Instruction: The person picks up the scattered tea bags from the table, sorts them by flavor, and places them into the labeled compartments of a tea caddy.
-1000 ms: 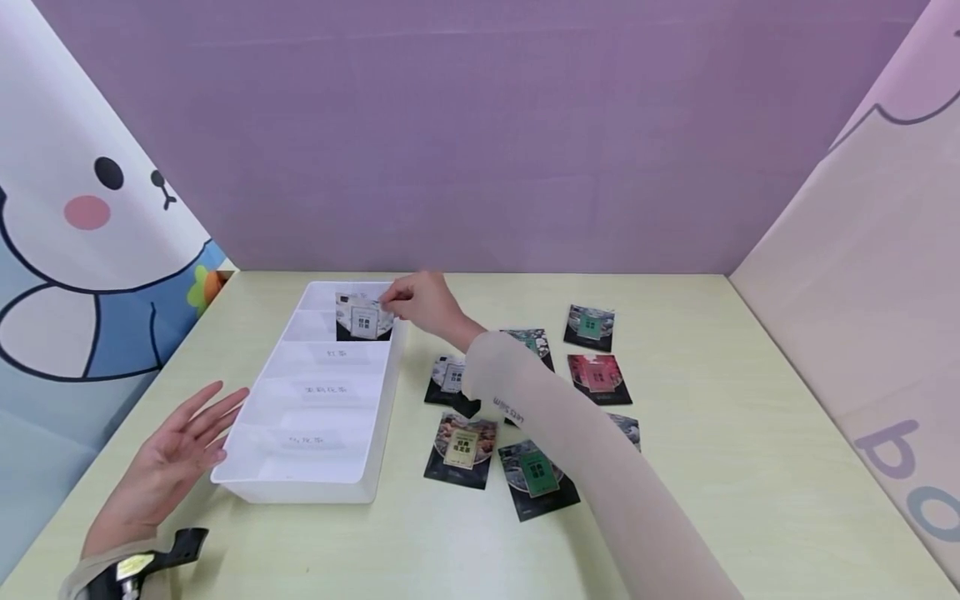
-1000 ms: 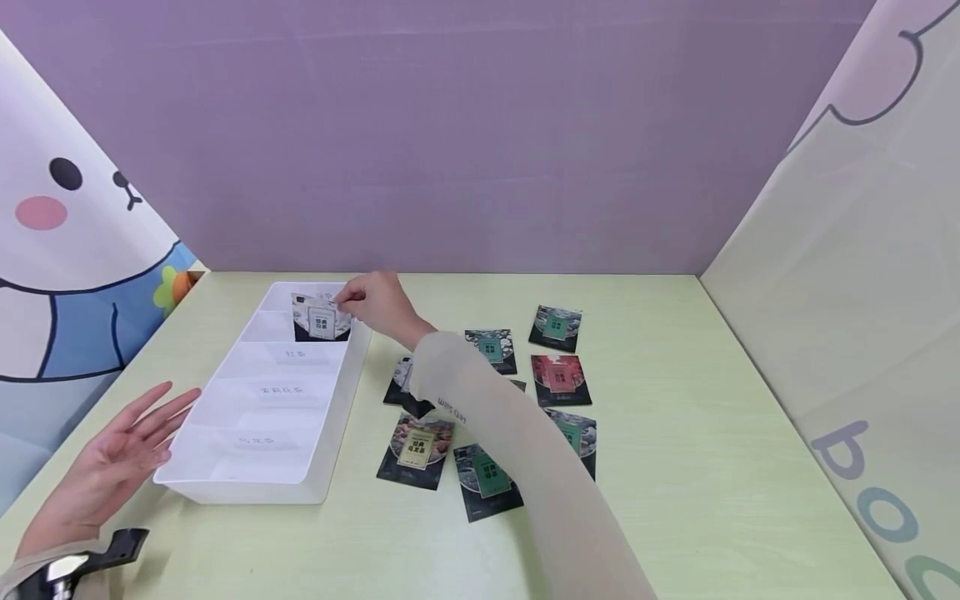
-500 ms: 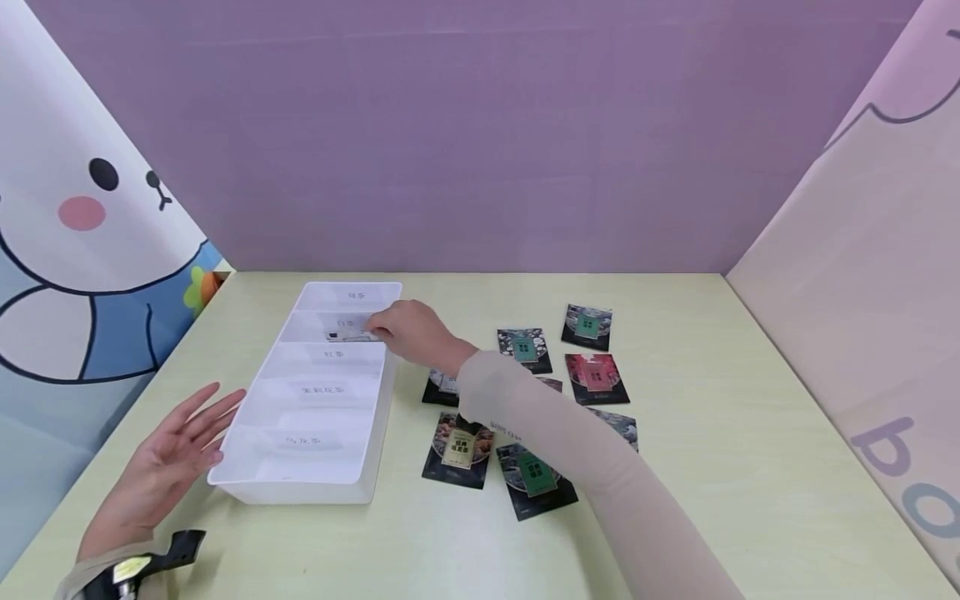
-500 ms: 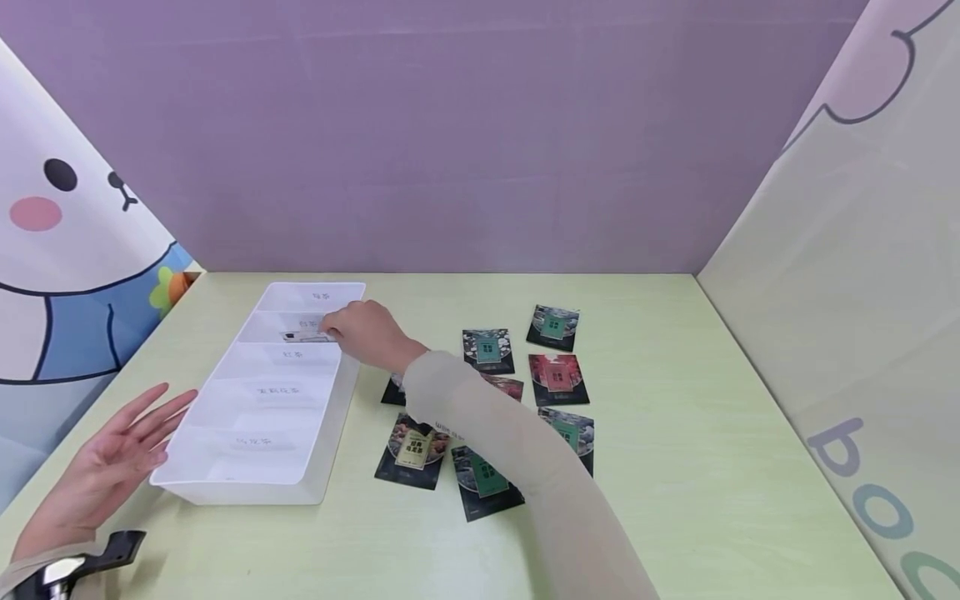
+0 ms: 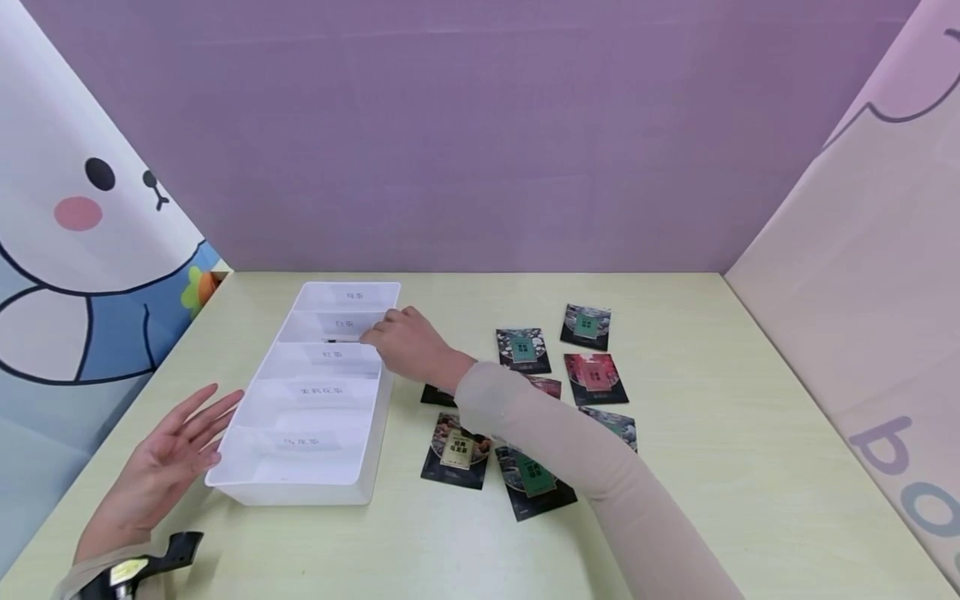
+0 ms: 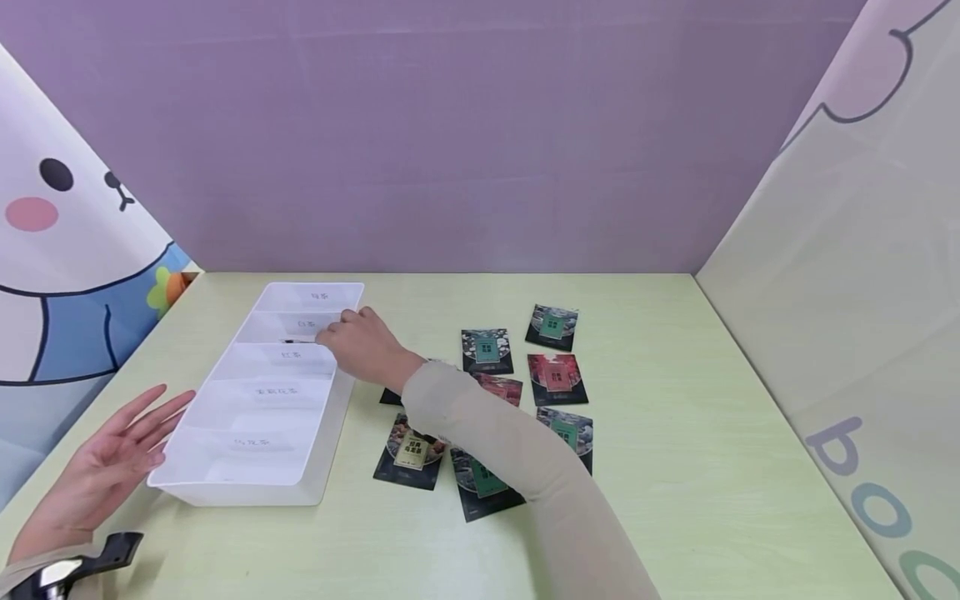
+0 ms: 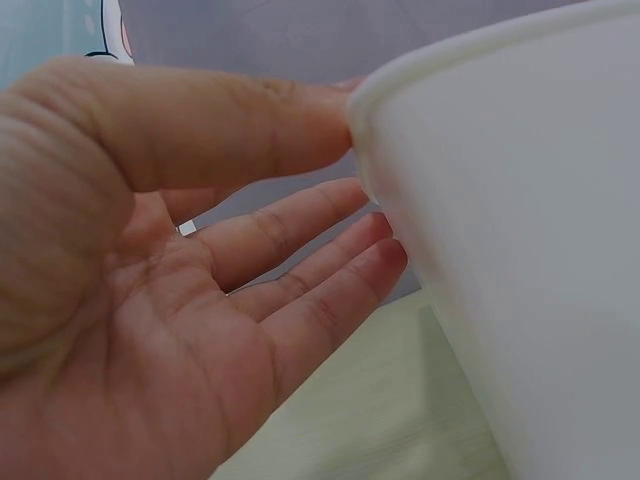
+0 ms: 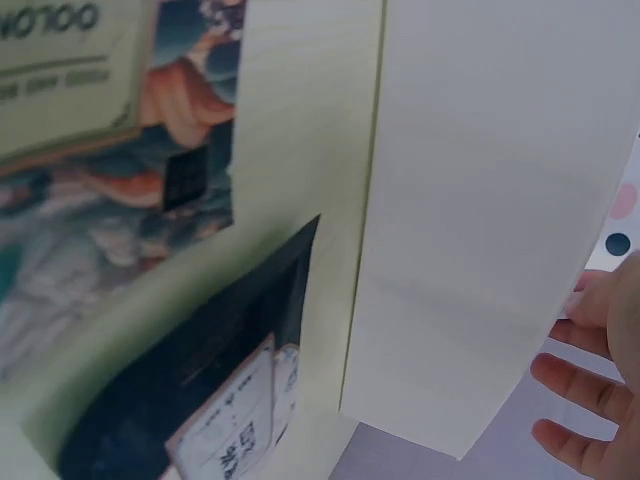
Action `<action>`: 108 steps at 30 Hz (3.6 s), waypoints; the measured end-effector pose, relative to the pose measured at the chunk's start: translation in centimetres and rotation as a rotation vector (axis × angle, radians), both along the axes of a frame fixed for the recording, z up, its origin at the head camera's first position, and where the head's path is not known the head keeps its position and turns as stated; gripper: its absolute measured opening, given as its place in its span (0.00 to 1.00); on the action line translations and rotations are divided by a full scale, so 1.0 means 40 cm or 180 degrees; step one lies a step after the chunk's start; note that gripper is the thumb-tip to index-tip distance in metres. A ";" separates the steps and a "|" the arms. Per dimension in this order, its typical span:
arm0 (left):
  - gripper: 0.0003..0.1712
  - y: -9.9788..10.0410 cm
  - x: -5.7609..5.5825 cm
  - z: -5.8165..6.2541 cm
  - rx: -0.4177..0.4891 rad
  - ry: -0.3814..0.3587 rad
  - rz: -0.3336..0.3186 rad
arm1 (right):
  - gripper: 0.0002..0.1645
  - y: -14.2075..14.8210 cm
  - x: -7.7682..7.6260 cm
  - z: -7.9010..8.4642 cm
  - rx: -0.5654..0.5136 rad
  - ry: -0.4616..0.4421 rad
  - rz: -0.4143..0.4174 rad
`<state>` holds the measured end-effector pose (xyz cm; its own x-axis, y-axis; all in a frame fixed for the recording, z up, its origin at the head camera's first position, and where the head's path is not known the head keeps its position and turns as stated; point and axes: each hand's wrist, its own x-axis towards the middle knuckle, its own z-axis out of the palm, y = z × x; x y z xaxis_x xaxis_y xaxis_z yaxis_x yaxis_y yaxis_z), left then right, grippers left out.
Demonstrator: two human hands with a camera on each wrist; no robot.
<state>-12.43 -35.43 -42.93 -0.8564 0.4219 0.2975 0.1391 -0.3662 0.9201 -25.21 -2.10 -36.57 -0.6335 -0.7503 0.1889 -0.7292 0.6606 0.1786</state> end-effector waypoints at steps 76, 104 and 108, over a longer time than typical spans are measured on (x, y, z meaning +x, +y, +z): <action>0.48 0.006 0.002 0.006 -0.0001 -0.0128 0.0122 | 0.46 0.283 -0.015 -0.111 -0.0102 -0.1390 -0.0708; 0.49 0.003 0.000 0.004 0.0100 -0.0043 -0.0008 | 0.23 0.273 -0.035 -0.089 -0.1845 -0.2411 -0.0630; 0.49 0.003 0.001 0.003 0.0114 -0.0044 0.0000 | 0.21 0.275 -0.037 -0.078 -0.1964 -0.2582 -0.0639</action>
